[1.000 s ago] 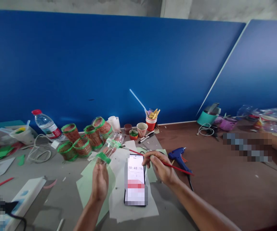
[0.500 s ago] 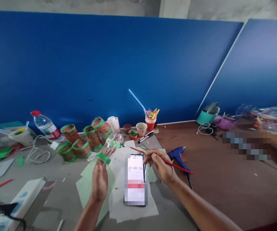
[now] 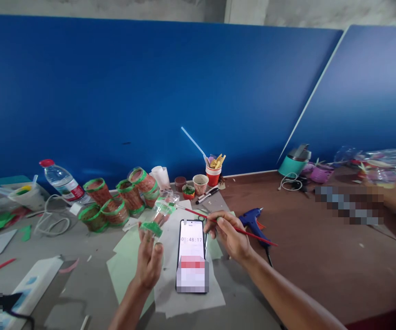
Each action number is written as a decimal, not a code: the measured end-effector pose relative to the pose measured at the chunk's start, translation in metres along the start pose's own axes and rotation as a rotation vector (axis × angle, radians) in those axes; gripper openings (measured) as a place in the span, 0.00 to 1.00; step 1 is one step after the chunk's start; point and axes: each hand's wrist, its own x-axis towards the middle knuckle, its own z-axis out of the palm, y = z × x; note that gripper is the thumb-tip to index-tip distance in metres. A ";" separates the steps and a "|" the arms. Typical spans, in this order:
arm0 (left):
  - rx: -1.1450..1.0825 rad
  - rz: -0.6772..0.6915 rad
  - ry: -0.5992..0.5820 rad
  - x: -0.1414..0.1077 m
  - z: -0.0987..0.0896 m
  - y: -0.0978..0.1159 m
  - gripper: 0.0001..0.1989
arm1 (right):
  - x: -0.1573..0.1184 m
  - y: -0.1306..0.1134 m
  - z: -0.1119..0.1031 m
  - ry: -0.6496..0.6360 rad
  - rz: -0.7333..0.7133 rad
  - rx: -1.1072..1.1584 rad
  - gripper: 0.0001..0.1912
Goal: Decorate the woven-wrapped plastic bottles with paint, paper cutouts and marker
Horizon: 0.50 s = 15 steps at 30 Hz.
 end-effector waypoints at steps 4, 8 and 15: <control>0.159 0.119 -0.093 0.000 0.000 -0.001 0.27 | 0.001 -0.001 0.000 0.007 0.032 -0.067 0.10; 0.154 0.077 -0.051 0.000 0.000 -0.004 0.25 | 0.002 -0.006 0.001 0.051 0.034 -0.054 0.09; -0.226 -0.146 0.094 -0.001 0.002 -0.001 0.21 | 0.000 0.001 0.000 -0.020 0.015 -0.125 0.10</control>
